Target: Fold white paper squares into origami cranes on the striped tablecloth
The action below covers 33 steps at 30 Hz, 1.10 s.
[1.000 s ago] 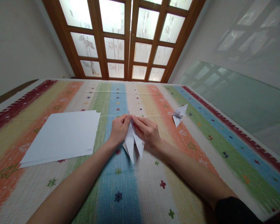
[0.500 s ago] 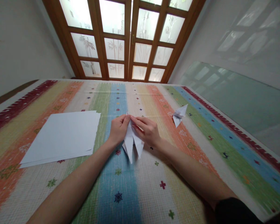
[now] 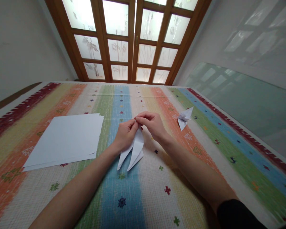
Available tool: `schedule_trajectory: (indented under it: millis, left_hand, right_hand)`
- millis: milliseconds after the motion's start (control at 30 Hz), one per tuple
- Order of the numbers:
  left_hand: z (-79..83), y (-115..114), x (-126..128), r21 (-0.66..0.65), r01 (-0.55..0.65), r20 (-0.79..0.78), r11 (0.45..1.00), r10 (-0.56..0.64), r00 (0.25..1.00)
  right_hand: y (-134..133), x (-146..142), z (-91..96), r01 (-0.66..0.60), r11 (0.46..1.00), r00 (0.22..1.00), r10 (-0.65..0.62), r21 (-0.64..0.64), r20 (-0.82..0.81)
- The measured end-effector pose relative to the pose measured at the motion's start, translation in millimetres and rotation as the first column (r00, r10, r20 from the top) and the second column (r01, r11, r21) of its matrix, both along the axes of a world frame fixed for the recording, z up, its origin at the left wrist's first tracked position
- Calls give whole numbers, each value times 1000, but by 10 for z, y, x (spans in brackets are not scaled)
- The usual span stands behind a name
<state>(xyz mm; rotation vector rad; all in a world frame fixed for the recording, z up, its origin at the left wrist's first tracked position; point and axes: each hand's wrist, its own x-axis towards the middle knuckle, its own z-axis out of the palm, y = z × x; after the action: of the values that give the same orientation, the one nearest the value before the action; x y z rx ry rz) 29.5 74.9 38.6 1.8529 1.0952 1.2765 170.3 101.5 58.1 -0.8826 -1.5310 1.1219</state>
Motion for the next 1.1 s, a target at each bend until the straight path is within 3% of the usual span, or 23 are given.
schedule_trajectory:
  millis: [167,300,500,667,867,1100]
  left_hand:
    - [-11,19,13,-20,61,5,998,-60,998]
    - [-31,27,28,-115,79,-36,990,-83,996]
    - [-23,31,2,-159,13,-56,987,-22,998]
    - [-54,71,-26,-180,-94,23,979,100,995]
    - [-90,93,-43,-226,-143,117,964,172,978]
    - [-72,75,-42,-173,-161,98,972,180,979]
  right_hand:
    - [-15,2,-16,70,997,997,-71,24,29]
    - [9,9,-50,168,983,985,-171,75,38]
    - [33,101,-31,33,998,998,-31,-49,51]
    - [28,201,-132,-36,989,996,46,-141,71]
    - [33,198,-234,-45,994,990,58,-97,127]
    - [-1,153,-251,22,1000,982,-20,-13,186]
